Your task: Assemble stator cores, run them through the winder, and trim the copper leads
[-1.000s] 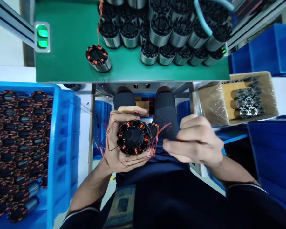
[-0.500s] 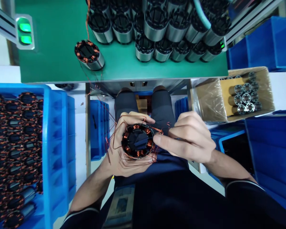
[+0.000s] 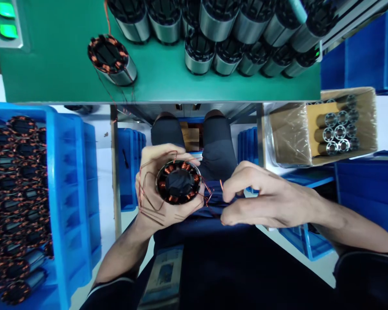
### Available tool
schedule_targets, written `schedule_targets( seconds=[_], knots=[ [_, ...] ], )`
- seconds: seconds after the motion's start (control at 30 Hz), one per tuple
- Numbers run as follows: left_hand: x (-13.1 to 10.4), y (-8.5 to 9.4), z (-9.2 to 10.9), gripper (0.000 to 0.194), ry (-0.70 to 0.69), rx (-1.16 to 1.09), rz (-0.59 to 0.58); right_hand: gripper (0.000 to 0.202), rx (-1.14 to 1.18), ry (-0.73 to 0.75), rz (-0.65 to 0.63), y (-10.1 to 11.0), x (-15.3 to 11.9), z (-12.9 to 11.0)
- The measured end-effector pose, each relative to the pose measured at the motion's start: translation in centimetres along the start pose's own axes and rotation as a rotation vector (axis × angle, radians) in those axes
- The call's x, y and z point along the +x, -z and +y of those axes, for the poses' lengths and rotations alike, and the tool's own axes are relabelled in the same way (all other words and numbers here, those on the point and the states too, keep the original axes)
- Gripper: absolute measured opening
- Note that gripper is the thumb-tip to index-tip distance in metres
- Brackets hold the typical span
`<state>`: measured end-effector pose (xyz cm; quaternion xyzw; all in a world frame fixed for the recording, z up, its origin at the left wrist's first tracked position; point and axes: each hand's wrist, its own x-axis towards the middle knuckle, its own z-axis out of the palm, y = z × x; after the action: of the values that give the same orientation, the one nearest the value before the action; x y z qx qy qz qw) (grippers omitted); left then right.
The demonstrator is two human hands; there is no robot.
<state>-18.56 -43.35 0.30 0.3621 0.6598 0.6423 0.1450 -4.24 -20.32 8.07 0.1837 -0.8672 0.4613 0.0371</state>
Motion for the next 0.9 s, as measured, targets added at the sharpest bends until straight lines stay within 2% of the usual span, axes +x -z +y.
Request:
schedule_targets(
  seconds=[0.07,0.1,0.17,0.23,0.3,0.4,0.47,0.5,0.53,0.6,0.67,0.7,0.73,0.8,0.83,0.9],
  knots=[
    [0.8,0.0,0.2,0.069,-0.126,0.085,0.011,0.010,0.328,0.023,0.018,-0.1,-0.2,-0.2],
    [1.2,0.1,0.3,0.061,-0.145,0.118,-0.001,0.009,0.498,0.007,0.035,-0.3,-0.3,-0.2],
    [1.8,0.2,0.7,0.052,-0.072,0.069,-0.049,0.017,0.800,-0.094,0.100,-1.1,-0.3,-0.3],
    [1.8,0.1,1.2,0.054,0.053,-0.129,-0.084,0.022,0.924,-0.160,0.187,-2.5,-0.2,-0.2],
    [1.3,-0.8,1.6,0.057,0.181,-0.400,-0.085,0.017,0.778,-0.078,0.219,-4.2,-0.1,0.2],
    [0.0,-3.1,1.3,0.047,0.395,-0.780,-0.024,0.014,0.329,0.112,0.216,-6.3,-0.2,1.1],
    [-0.5,-4.3,0.3,0.043,0.503,-0.938,0.004,0.019,0.160,0.129,0.218,-6.6,-0.6,1.7],
    [-0.6,-4.6,-0.4,0.043,0.516,-0.940,0.028,0.017,0.152,0.132,0.228,-6.5,-0.9,1.9],
    [-0.4,-4.6,-1.1,0.043,0.476,-0.870,0.058,0.016,0.181,0.130,0.253,-6.1,-1.3,2.1],
    [0.1,-3.7,-2.3,0.045,0.274,-0.633,0.124,0.013,0.294,0.072,0.392,-5.1,-1.7,2.2],
    [0.7,-2.0,-2.6,0.049,0.083,-0.370,0.119,0.010,0.385,-0.108,0.539,-4.1,-1.6,2.1],
    [1.1,-1.2,-2.5,0.052,0.023,-0.247,0.085,0.015,0.415,-0.211,0.558,-3.7,-1.3,2.0],
    [1.4,-0.6,-2.2,0.056,-0.021,-0.152,0.034,0.023,0.445,-0.298,0.538,-3.5,-0.9,1.9],
    [1.8,0.2,-1.4,0.068,-0.074,-0.057,-0.098,0.034,0.514,-0.376,0.445,-3.1,0.3,1.8],
    [2.0,0.3,-1.0,0.075,-0.094,-0.072,-0.149,0.036,0.543,-0.381,0.393,-3.0,0.9,1.8],
    [2.1,0.2,-0.5,0.086,-0.082,-0.195,-0.214,0.025,0.566,-0.371,0.330,-2.8,1.7,2.0]
  ],
)
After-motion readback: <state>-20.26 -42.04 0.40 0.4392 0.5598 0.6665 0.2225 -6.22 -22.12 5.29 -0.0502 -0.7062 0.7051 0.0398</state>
